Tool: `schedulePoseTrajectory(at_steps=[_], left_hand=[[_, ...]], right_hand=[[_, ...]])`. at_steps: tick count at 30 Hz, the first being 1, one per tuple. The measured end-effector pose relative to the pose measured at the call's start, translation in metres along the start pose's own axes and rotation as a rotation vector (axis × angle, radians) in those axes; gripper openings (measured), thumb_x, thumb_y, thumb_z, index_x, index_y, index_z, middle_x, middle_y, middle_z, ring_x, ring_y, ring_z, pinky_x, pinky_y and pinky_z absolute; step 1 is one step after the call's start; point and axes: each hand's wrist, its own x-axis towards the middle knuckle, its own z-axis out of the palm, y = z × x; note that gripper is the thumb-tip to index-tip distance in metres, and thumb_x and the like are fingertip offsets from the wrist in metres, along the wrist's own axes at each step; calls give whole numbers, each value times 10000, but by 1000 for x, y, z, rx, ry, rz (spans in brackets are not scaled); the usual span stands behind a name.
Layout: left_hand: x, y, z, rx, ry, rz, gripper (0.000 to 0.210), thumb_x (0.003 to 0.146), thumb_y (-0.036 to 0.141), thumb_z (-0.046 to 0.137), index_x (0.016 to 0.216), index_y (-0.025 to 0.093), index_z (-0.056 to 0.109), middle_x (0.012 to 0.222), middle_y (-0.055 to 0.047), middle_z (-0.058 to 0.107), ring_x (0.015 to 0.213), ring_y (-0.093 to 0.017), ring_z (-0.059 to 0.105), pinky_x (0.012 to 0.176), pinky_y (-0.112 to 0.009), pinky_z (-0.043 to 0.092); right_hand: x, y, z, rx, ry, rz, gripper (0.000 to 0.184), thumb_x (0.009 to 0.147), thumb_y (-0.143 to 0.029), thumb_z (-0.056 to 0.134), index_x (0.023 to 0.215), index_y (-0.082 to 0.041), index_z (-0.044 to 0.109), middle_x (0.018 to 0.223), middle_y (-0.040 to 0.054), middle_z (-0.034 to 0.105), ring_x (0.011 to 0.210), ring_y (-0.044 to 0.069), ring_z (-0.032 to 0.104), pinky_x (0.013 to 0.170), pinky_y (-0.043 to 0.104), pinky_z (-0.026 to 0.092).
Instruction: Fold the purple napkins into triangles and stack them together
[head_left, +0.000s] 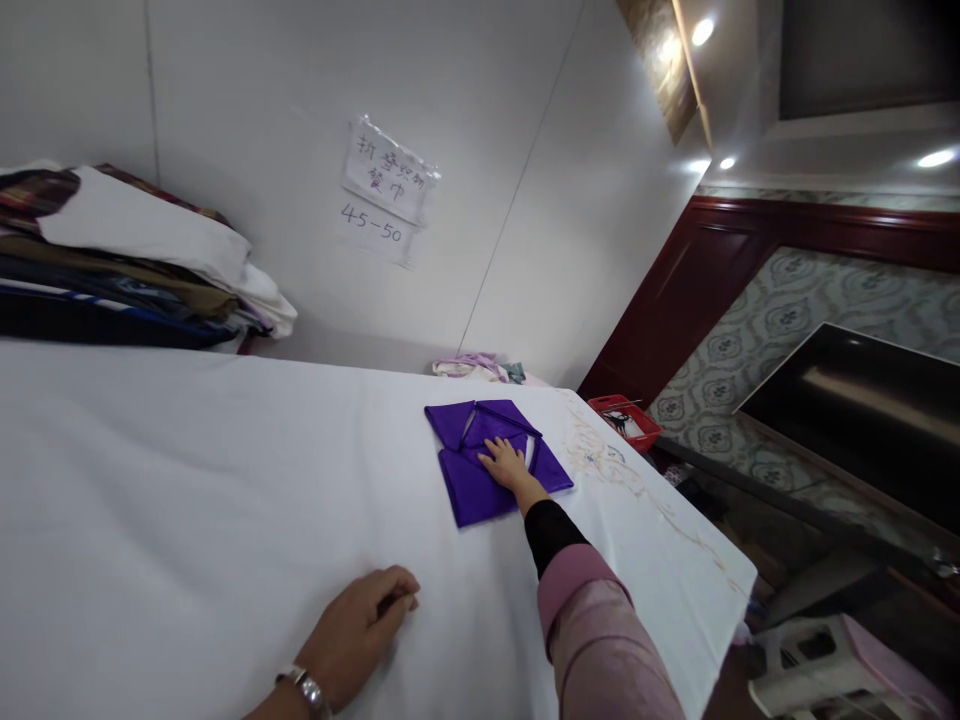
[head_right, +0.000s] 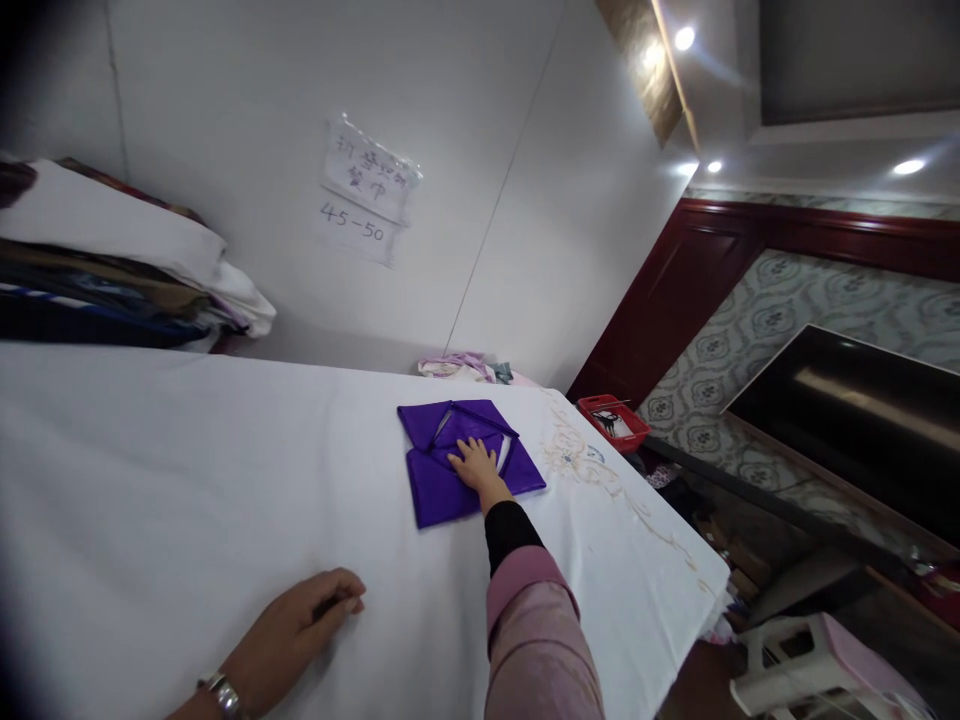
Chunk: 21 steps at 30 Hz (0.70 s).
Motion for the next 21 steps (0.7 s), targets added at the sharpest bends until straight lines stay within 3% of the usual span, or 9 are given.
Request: schedulePoseTrajectory(at_steps=[5,10,13,18,21], left_hand=[[4,-6,3,-33,-6,-28,192,802,336,421,812,246,590,778,22,668,768,-169,600,713,-284,429],[7,-11,3,-75,-8,10,194,797,333,416,838,252,587,821,26,688,803,-171,614,741,-290,445],[1,-7,-1,-37,-4,38,215,793,325,398,834,249,596,789,22,684,752,-175,611,712,-302,458],[-17,5,-28,7,47,131,301,787,424,412,897,281,654,972,15,698,807,-193,621,710,-308,487],[-27,0,-58,21,72,165,335,772,477,429,907,288,669,990,14,706,814,-193,630,683,-283,497]], right_hand=[[-19,-22,1,26,162,-15,499,926,-409,362,1379,-200,367,1469,104,293,1374,251,168,1077,503,111],[-73,-57,19,143,327,-246,443,907,-365,430,1330,-234,435,1430,80,375,1358,233,233,1082,514,133],[-109,-57,27,197,346,-257,445,887,-337,472,1317,-227,453,1422,88,385,1353,247,248,1073,530,163],[-159,-31,26,273,394,-111,420,849,-242,499,1258,-145,520,1347,147,471,1294,280,363,1045,514,269],[-185,-39,28,337,385,-160,369,824,-198,504,1182,-142,574,1227,130,580,1201,255,479,1011,439,358]])
